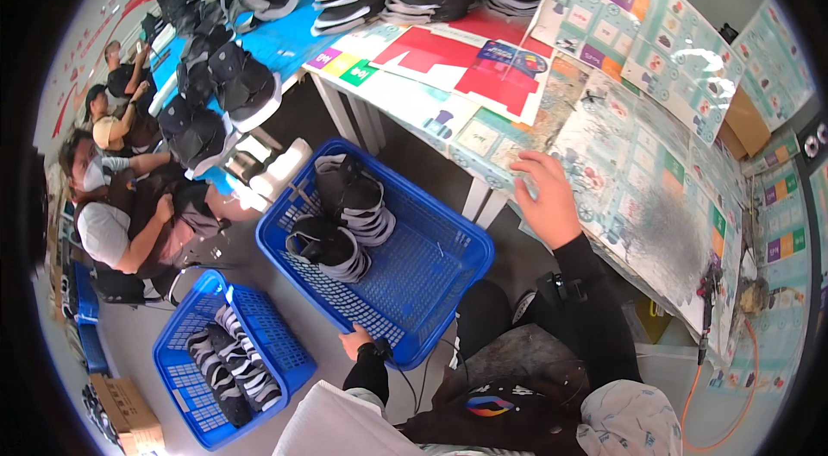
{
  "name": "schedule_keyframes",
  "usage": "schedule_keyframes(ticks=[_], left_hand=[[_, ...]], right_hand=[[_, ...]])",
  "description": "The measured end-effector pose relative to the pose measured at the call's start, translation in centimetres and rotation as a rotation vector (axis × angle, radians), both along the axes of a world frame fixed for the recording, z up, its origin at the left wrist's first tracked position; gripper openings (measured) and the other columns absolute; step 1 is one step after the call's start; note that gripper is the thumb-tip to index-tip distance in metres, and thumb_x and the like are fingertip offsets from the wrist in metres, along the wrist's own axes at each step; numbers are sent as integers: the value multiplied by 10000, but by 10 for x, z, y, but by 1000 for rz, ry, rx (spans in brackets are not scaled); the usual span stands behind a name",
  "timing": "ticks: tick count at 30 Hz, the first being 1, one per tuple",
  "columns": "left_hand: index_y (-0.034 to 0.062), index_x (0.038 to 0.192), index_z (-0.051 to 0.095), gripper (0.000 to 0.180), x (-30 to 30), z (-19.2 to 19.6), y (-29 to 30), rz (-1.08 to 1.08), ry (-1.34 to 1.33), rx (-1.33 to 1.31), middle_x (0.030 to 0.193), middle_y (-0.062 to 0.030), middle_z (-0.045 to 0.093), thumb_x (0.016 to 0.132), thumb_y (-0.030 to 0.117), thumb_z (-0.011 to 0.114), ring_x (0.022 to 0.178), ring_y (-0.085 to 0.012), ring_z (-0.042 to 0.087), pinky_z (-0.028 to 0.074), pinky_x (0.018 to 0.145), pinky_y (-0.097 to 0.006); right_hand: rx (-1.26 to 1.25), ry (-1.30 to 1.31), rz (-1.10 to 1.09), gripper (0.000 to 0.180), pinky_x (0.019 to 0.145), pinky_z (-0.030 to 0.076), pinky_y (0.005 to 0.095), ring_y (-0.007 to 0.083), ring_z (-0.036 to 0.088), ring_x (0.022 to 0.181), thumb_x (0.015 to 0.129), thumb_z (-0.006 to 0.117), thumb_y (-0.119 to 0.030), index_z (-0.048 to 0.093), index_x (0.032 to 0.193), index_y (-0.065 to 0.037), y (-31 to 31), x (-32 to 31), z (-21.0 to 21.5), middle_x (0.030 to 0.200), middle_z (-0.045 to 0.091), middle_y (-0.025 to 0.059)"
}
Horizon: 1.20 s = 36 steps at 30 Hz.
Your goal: The person uses an air nozzle to clean the interior and exterior of shoe uppers, then places the cleaned uppers into a blue plastic crate.
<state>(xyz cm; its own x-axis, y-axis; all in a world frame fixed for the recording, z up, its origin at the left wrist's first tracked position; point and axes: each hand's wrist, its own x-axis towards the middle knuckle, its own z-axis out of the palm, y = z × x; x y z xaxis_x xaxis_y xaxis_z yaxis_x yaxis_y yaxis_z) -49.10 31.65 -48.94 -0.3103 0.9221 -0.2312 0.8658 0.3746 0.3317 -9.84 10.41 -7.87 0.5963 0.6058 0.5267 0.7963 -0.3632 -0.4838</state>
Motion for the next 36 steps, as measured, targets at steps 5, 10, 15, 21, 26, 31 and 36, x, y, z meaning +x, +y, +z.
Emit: schedule_keyframes(ticks=[5,10,15,21,26,31,36], left_hand=[[-27,1239,613,616,14,5,-4,-14,-22,-83,1156,-255,737,924,497,689,1088,-427,711,554,943,-511],[-71,1255,584,775,-32,-52,38,-29,-26,-379,1228,-272,717,878,584,755,1139,-409,708,560,979,-492],[-33,1305,544,925,-45,-86,86,-88,236,-448,1250,-217,723,779,674,824,1177,-360,709,568,1016,-462],[71,1327,704,673,2,0,52,-63,408,-620,1353,-146,701,925,611,698,1260,-308,672,520,1070,-423],[158,1602,349,878,89,117,66,-217,191,-197,1442,-218,535,824,204,754,1332,-423,546,485,1107,-491],[7,1418,542,662,129,193,114,-527,-55,-23,1245,-239,656,861,277,776,1220,-407,611,515,1020,-477],[13,1306,637,465,210,284,138,-627,-400,44,1078,-193,740,921,251,745,934,-331,725,568,857,-420]], right_hand=[[121,175,-114,190,818,537,343,285,658,1037,922,662,-12,706,1103,-54,-63,-9,7,1164,682,104],[65,183,9,582,1073,466,431,372,564,1301,884,799,-193,556,1382,-16,-56,-36,7,1375,586,194],[154,371,782,1130,1230,173,678,538,278,1526,819,769,-685,294,1611,-33,-67,-108,12,1673,281,248],[38,485,991,932,1063,416,582,423,568,1280,950,714,-518,292,1626,-34,-28,-68,-5,1355,591,213],[-52,705,779,438,603,546,365,293,717,671,951,730,-204,653,1362,-74,5,-28,7,775,715,126],[83,835,255,207,712,570,378,288,737,789,968,662,-104,689,1164,-44,81,43,18,871,745,113],[48,612,90,330,911,538,433,358,661,1088,891,671,-54,628,1216,-21,127,108,24,1144,687,167]])
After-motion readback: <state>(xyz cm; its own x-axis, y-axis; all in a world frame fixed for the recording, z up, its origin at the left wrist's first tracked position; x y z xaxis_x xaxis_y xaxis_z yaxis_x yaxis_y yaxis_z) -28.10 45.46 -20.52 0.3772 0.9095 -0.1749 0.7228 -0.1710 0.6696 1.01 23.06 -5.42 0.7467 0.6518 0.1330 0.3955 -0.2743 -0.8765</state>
